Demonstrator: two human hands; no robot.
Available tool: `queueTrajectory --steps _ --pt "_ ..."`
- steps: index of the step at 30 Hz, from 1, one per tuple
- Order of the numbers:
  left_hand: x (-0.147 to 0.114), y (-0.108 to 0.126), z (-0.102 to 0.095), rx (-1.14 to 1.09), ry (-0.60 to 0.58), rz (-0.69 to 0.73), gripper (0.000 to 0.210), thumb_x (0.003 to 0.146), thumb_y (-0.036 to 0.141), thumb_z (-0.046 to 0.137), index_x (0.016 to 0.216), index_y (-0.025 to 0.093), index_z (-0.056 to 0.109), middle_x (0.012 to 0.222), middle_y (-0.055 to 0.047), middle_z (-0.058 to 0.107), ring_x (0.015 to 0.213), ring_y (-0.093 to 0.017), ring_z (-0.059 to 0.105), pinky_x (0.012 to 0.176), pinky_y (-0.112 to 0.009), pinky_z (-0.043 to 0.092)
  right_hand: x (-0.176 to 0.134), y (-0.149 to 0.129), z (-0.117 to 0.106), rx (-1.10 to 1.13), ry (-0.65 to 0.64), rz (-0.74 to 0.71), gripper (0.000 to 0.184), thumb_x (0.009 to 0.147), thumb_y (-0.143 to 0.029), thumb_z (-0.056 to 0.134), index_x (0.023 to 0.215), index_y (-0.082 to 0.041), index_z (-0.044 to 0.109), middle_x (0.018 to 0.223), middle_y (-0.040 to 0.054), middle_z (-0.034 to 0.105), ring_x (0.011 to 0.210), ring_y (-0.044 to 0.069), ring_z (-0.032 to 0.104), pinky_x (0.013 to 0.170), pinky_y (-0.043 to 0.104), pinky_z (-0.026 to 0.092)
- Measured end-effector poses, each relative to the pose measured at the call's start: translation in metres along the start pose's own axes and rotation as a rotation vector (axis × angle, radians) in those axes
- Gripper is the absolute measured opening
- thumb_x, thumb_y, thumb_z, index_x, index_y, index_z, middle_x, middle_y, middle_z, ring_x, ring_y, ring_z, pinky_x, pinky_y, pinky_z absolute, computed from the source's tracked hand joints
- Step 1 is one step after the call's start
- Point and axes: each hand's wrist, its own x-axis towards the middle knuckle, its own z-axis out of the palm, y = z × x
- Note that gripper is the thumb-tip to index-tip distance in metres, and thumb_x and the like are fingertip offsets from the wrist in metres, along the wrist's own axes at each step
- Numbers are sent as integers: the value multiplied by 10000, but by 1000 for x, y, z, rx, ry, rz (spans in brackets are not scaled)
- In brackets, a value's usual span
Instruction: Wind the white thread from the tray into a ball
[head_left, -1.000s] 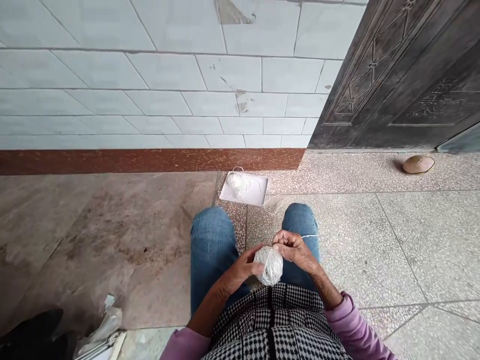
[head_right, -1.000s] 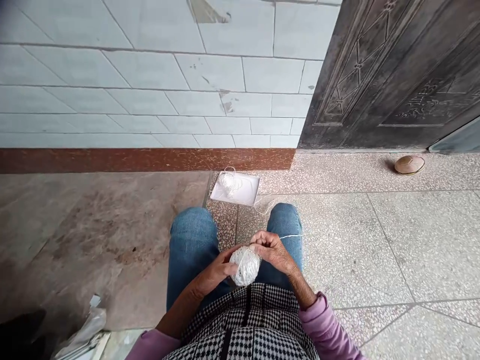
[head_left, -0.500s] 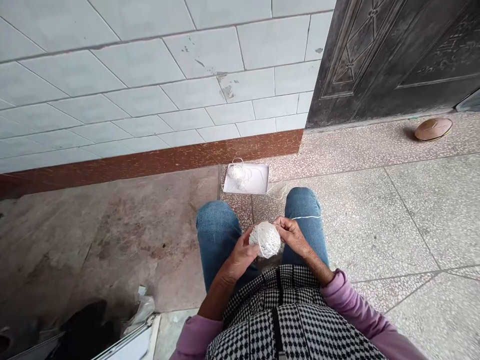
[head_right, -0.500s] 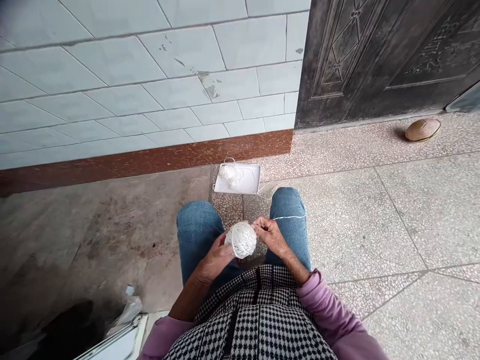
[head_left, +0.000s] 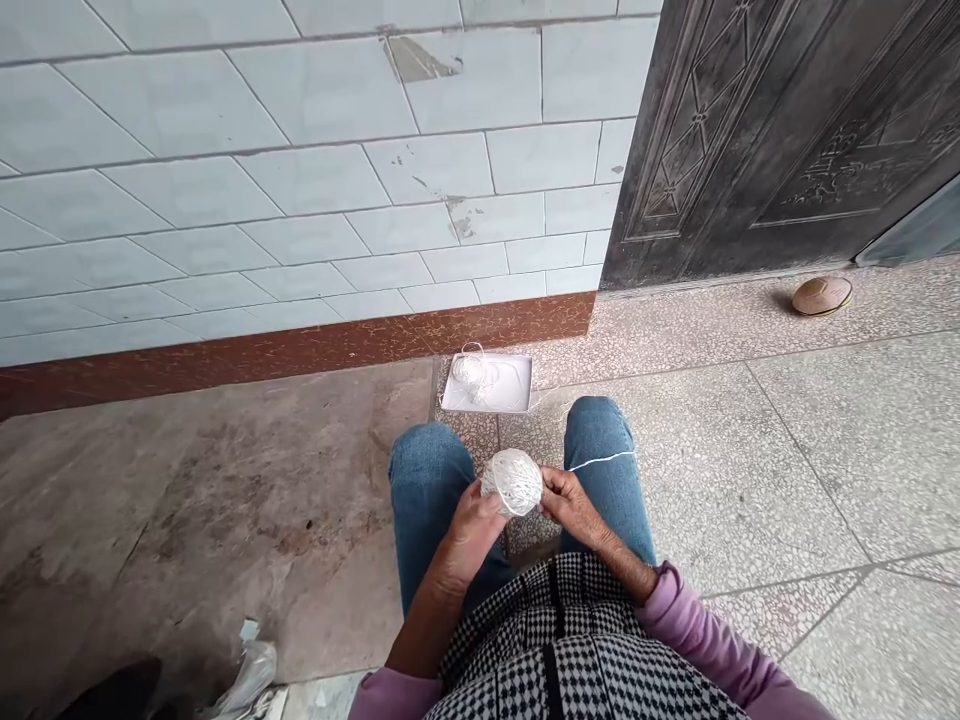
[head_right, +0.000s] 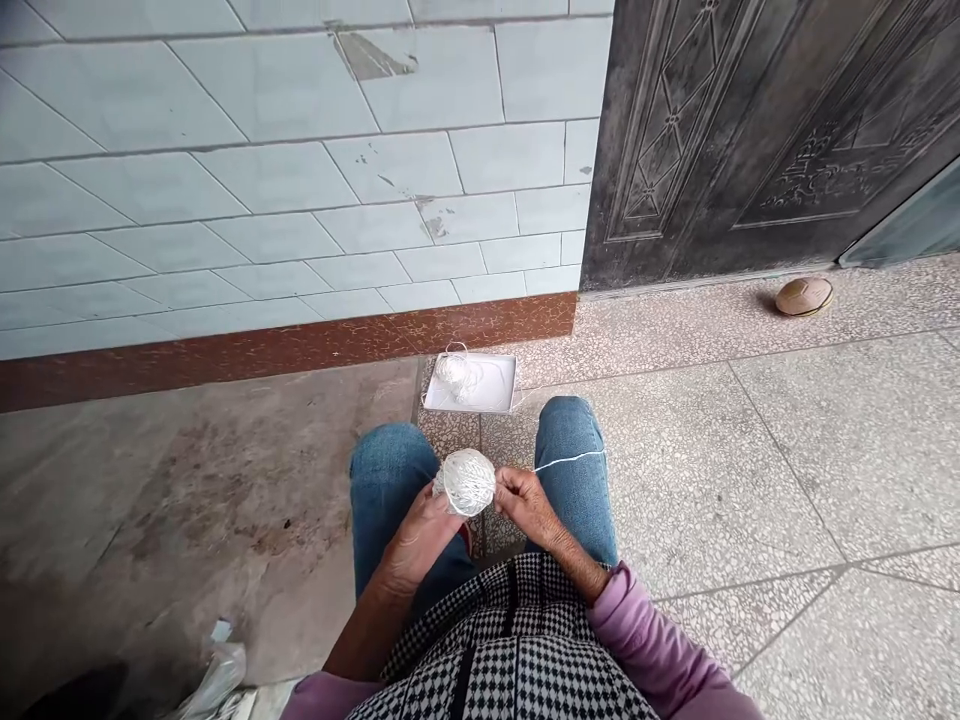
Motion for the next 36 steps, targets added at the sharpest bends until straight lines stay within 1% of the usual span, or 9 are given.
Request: queueTrajectory --steps 8,14,18,21,24,26,28,31,36 --pt "20 -1 -6 62 116 45 663 577 444 993 1138 150 795 1020 -121 818 1018 -345 774 987 -477 611 -5 6 4 -65 -12 -5 676 927 -853 589 727 -212 510 630 -36 499 558 104 426 554 245 354" --pt "36 -3 -2 161 256 124 608 684 448 918 1181 146 738 1122 -118 793 1035 -296 753 941 -397 591 -7 -1 4 -154 -24 -4 563 1032 -683 550 726 -212 516 658 -23 532 610 128 481 622 266 392" --pt "47 -12 -9 353 330 180 722 644 380 931 1287 152 694 1232 -131 777 1121 -304 736 1001 -391 575 -12 -12 6 -250 -46 -90 441 1067 -483 535 724 -215 466 672 -33 478 644 129 431 655 272 360" --pt "50 -16 -13 533 313 206 754 638 350 906 1332 151 687 1316 -160 750 1194 -339 718 1055 -432 562 -17 -18 7 -329 -63 -141 364 1053 -355 531 730 -214 440 676 -41 453 644 123 403 662 271 346" --pt "48 -18 -15 730 337 252 698 622 329 880 1281 156 731 1312 -163 744 1253 -365 685 1126 -475 519 -19 -24 3 -383 -93 -165 323 1042 -304 538 742 -210 462 697 -34 498 652 123 435 664 265 357" --pt "44 -18 -15 807 341 227 694 624 345 873 1278 156 740 1307 -165 748 1258 -376 676 1140 -491 503 -20 -30 -4 -414 -112 -185 301 1046 -300 549 763 -203 512 723 -23 548 669 128 480 675 263 376" --pt "39 -16 -17 798 247 139 704 654 402 861 1296 144 731 1276 -169 763 1190 -375 700 1084 -486 533 -19 -39 -12 -462 -110 -204 287 1062 -320 562 804 -196 577 760 -5 603 703 139 534 696 268 399" --pt "32 -11 -20 708 25 2 706 694 477 855 1297 133 725 1227 -159 782 1139 -366 711 1028 -454 551 -20 -53 -21 -511 -99 -216 352 1084 -414 587 814 -190 614 763 9 626 700 142 549 680 269 403" --pt "17 -13 -24 539 -253 -130 581 839 549 798 1261 152 756 1167 -126 778 1114 -318 689 986 -396 523 -22 -66 -18 -433 -145 -192 505 1068 -594 611 777 -182 623 737 -1 612 661 120 518 641 251 384"
